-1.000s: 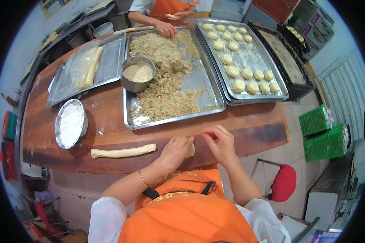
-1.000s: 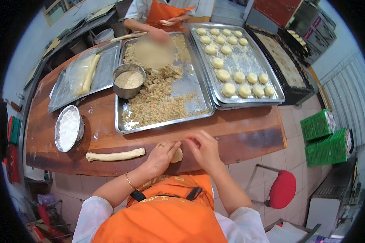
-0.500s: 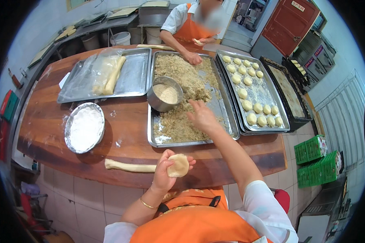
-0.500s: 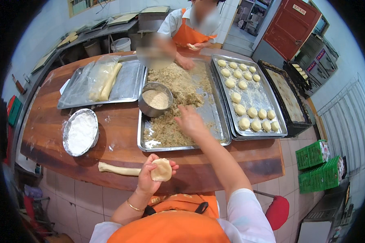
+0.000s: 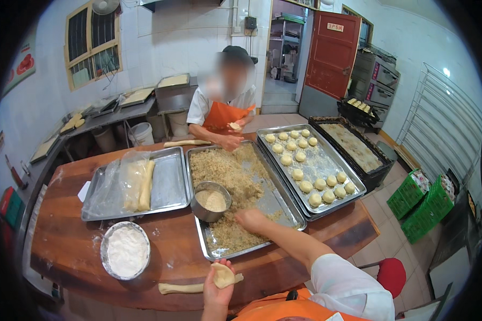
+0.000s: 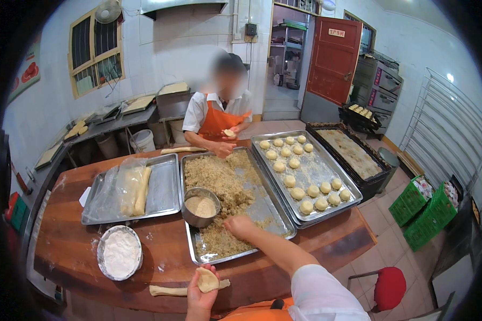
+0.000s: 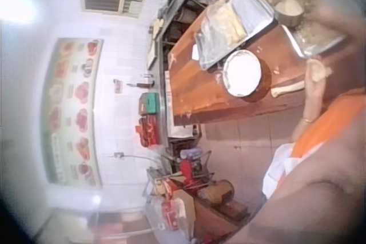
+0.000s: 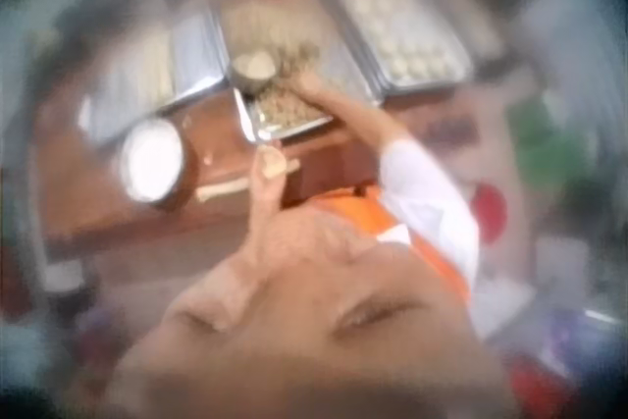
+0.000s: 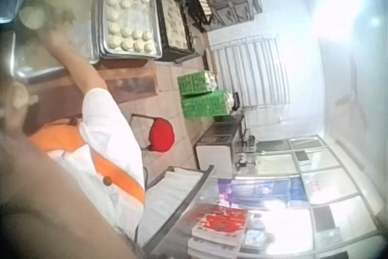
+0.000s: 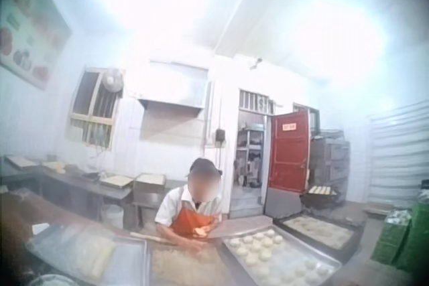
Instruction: The person flattens pieces of dough by hand, scoops filling into the center, and folds the dough to encase the mixture. The finished buns are then placed onto a metal baking tray.
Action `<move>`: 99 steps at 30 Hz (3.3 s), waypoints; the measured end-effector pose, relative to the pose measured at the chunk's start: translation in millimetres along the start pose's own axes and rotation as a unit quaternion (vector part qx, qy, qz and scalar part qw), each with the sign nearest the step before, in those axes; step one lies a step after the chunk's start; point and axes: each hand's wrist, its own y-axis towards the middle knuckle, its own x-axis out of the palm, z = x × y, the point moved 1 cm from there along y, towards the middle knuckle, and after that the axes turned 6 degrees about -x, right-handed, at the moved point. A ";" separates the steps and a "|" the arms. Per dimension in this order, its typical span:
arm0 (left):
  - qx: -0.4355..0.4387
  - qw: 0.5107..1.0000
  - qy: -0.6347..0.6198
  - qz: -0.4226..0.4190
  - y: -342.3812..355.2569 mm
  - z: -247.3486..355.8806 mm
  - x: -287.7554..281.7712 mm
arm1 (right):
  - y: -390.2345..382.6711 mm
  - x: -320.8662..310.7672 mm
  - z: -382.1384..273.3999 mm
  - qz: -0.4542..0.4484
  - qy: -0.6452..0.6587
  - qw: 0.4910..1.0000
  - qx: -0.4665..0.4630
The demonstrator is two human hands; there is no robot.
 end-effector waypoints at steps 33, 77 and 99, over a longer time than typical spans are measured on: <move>-0.044 0.989 0.118 0.073 10.5 -24.1 28.0 | -30.9 -4.1 48.4 0.198 0.427 0.881 0.048; -0.026 0.976 0.209 0.050 37.7 -26.3 23.1 | -56.9 -23.9 50.1 0.058 0.806 0.580 0.099; 0.051 0.967 0.247 -0.042 119.3 -43.3 70.7 | -90.1 -57.5 -47.2 0.221 0.287 0.928 -0.090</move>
